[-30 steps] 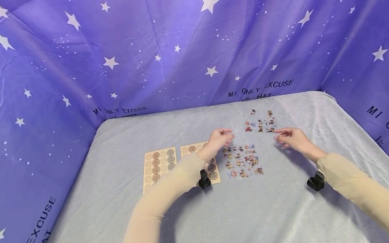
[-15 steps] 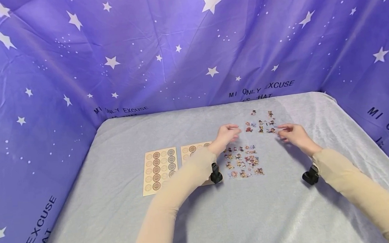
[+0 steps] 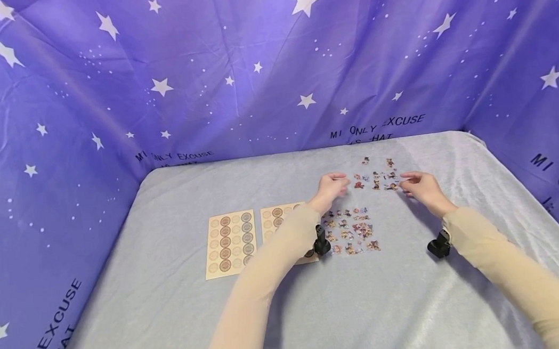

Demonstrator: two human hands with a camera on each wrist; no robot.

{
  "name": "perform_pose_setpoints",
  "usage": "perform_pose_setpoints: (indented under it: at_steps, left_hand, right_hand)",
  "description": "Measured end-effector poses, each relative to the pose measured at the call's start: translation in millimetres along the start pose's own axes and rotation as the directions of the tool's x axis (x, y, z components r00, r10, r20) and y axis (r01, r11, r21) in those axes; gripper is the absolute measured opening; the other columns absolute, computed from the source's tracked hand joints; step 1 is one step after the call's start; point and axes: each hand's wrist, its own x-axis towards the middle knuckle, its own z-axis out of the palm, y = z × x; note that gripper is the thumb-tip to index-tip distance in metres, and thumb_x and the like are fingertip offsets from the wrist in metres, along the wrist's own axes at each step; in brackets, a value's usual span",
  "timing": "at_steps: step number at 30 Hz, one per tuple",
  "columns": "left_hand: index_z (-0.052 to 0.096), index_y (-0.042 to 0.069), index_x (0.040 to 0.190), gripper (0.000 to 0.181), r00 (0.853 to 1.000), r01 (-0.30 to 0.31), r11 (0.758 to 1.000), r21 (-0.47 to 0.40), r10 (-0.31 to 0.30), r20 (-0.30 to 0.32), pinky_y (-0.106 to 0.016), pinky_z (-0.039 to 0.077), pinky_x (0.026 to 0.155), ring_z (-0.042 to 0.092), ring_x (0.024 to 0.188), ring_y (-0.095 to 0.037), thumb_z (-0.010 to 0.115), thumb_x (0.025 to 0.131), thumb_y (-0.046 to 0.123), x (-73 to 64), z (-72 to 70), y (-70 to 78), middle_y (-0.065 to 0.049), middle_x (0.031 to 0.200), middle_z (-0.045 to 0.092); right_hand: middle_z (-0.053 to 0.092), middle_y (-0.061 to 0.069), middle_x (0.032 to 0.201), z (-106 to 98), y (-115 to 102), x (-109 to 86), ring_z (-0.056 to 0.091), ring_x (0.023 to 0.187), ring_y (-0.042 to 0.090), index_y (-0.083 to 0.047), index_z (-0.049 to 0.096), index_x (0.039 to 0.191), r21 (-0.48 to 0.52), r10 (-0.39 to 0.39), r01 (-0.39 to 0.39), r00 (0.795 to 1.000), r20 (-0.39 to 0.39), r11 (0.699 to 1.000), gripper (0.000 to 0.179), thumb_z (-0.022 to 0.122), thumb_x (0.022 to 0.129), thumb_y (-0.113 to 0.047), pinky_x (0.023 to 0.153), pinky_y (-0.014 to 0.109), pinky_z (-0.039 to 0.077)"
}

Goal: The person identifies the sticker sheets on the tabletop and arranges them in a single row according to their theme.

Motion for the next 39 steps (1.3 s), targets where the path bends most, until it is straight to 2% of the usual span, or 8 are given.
perform_pose_setpoints:
  at_steps: [7, 15, 22, 29, 31, 34, 35, 39]
  left_hand:
    - [0.059, -0.003, 0.109, 0.029, 0.997, 0.009, 1.000, -0.006, -0.010, -0.078, -0.034, 0.050, 0.077, 0.059, 0.090, -0.029, 0.059, 0.081, 0.003, 11.5, 8.2, -3.9, -0.012, 0.093, 0.062]
    - [0.061, 0.002, 0.107, 0.027, 0.991, 0.028, 0.999, 0.033, -0.024, -0.131, -0.032, 0.049, 0.074, 0.058, 0.087, -0.026, 0.060, 0.081, 0.006, 18.6, 17.2, -8.7, -0.007, 0.091, 0.061]
    - [0.062, 0.007, 0.107, 0.028, 0.985, 0.038, 0.996, 0.077, -0.024, -0.172, -0.032, 0.046, 0.076, 0.056, 0.090, -0.022, 0.061, 0.080, 0.005, 25.8, 24.8, -13.8, -0.006, 0.102, 0.060]
    - [0.063, 0.014, 0.106, 0.030, 0.986, -0.039, 0.992, 0.121, 0.058, -0.158, -0.027, 0.046, 0.062, 0.056, 0.077, -0.012, 0.063, 0.078, 0.008, 139.2, 43.1, -104.2, 0.001, 0.092, 0.061]
    - [0.062, 0.011, 0.109, 0.032, 0.983, -0.034, 0.988, 0.151, 0.060, -0.173, -0.026, 0.046, 0.061, 0.056, 0.076, -0.012, 0.061, 0.078, 0.005, 151.7, 47.0, -113.1, -0.001, 0.092, 0.061]
    - [0.059, 0.010, 0.113, 0.035, 0.985, -0.037, 0.982, 0.183, 0.067, -0.157, -0.026, 0.047, 0.066, 0.057, 0.082, -0.013, 0.059, 0.079, 0.005, 152.5, 47.9, -112.2, -0.002, 0.096, 0.061]
    - [0.060, 0.009, 0.112, 0.036, 0.983, -0.069, 0.979, 0.192, 0.100, -0.154, -0.024, 0.046, 0.062, 0.056, 0.078, -0.011, 0.058, 0.077, 0.002, 152.1, 47.2, -113.0, -0.001, 0.093, 0.060]
    - [0.058, 0.012, 0.115, 0.039, 0.989, -0.053, 0.974, 0.222, 0.082, -0.126, -0.022, 0.047, 0.065, 0.056, 0.083, -0.011, 0.059, 0.077, 0.002, 147.2, 47.8, -107.6, 0.001, 0.098, 0.059]
  right_hand:
    - [0.056, 0.014, 0.087, 2.4, 1.5, 6.0, 0.054, 0.062, -0.003, 0.019, 0.042, 0.118, 0.003, 0.001, -0.001, 0.999, -0.049, 1.000, 0.042, 0.050, 0.085, -0.005, 0.063, 0.016, 0.050]
    - [0.053, 0.030, 0.098, 5.4, 3.4, 11.3, 0.050, 0.059, -0.006, 0.018, 0.044, 0.118, -0.054, -0.005, 0.000, 0.995, -0.096, 0.999, 0.042, 0.051, 0.085, -0.007, 0.058, 0.011, 0.046]
    - [0.058, 0.022, 0.092, 6.1, 5.1, 14.6, 0.050, 0.058, -0.006, 0.017, 0.044, 0.118, -0.043, 0.016, -0.020, 0.994, -0.106, 0.999, 0.044, 0.053, 0.084, -0.009, 0.058, 0.012, 0.046]
    - [0.052, 0.031, 0.102, 7.2, 6.5, 17.2, 0.049, 0.059, -0.006, 0.017, 0.040, 0.122, -0.042, 0.034, -0.038, 0.995, -0.093, 0.998, 0.047, 0.051, 0.085, -0.009, 0.059, 0.010, 0.045]
    - [0.050, 0.032, 0.105, 7.2, 7.1, 18.1, 0.048, 0.060, -0.007, 0.017, 0.038, 0.123, -0.032, 0.042, -0.045, 0.995, -0.085, 0.998, 0.047, 0.051, 0.085, -0.008, 0.060, 0.009, 0.044]
    - [0.051, 0.031, 0.104, 6.9, 8.2, 20.0, 0.048, 0.061, -0.009, 0.019, 0.037, 0.123, 0.003, 0.049, -0.049, 0.996, -0.076, 0.999, 0.048, 0.051, 0.085, -0.007, 0.061, 0.008, 0.044]
    - [0.052, 0.028, 0.102, 6.5, 8.8, 20.7, 0.048, 0.062, -0.010, 0.020, 0.036, 0.122, 0.020, 0.050, -0.049, 0.996, -0.073, 0.999, 0.048, 0.051, 0.085, -0.006, 0.061, 0.008, 0.045]
    - [0.057, 0.009, 0.086, 4.6, 10.4, 23.0, 0.048, 0.063, -0.011, 0.023, 0.035, 0.120, 0.085, 0.052, -0.047, 0.997, -0.057, 0.995, 0.047, 0.051, 0.084, -0.002, 0.064, 0.009, 0.047]
